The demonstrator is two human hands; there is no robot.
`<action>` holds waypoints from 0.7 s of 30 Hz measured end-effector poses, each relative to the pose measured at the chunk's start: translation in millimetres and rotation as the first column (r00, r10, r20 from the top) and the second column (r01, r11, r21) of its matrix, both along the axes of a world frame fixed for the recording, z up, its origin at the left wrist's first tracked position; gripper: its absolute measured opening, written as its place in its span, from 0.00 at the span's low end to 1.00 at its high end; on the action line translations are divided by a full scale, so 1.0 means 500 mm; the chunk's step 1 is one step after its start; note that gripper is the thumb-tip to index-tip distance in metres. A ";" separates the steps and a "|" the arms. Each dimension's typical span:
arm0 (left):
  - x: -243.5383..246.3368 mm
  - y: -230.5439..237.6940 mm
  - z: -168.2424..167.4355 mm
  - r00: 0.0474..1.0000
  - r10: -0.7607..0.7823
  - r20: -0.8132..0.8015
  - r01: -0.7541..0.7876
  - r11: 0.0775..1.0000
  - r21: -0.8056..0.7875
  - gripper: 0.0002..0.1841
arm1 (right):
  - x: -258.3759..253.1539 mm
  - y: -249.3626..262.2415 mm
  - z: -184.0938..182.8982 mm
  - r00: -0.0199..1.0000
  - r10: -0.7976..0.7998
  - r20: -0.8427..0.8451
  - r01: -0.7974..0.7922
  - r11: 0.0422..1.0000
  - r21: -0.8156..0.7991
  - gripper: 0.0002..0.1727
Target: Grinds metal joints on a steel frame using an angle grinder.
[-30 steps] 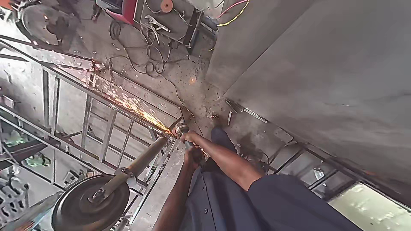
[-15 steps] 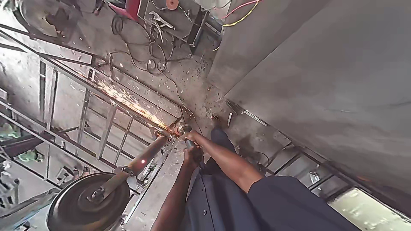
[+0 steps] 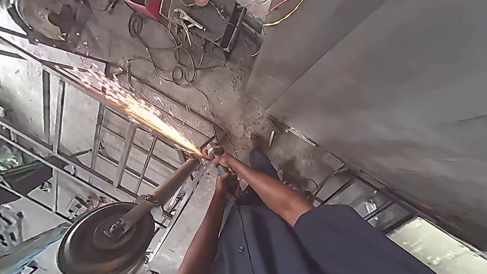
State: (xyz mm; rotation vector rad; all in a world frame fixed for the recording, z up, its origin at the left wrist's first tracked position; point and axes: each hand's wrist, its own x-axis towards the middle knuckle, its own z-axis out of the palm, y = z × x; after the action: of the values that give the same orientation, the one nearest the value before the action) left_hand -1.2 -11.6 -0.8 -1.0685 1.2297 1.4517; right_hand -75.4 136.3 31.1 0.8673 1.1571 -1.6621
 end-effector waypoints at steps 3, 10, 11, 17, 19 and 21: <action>0.000 0.010 -0.005 1.000 0.011 0.021 -0.011 1.000 0.028 0.10 | 0.010 -0.004 -0.046 0.998 0.018 -0.056 -0.019 1.000 -0.017 0.13; 0.005 0.003 -0.005 1.000 -0.020 0.000 0.020 1.000 0.011 0.08 | 0.001 0.019 0.012 0.992 0.065 -0.106 -0.064 0.998 0.009 0.18; 0.007 0.012 -0.005 1.000 -0.013 0.008 0.013 1.000 0.020 0.10 | 0.006 0.018 -0.009 0.993 0.075 -0.096 -0.074 0.997 0.008 0.17; 0.017 0.000 -0.002 1.000 -0.012 0.000 0.012 0.999 0.036 0.12 | 0.015 0.010 -0.003 0.999 0.045 0.017 -0.045 0.999 -0.017 0.16; 0.011 0.012 -0.017 1.000 0.010 -0.002 -0.010 0.997 0.073 0.14 | 0.010 0.009 -0.040 0.998 0.053 -0.019 -0.053 0.999 -0.005 0.14; 0.022 0.017 -0.010 1.000 0.025 0.008 -0.025 0.996 0.084 0.16 | 0.019 0.007 -0.045 0.998 0.046 -0.038 -0.047 0.999 -0.009 0.11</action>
State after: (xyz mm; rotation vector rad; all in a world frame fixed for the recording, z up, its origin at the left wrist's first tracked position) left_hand 9.6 -3.1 -5.7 -1.0341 1.1437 1.5045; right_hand -65.8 139.7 8.6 0.7996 1.1852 -1.6517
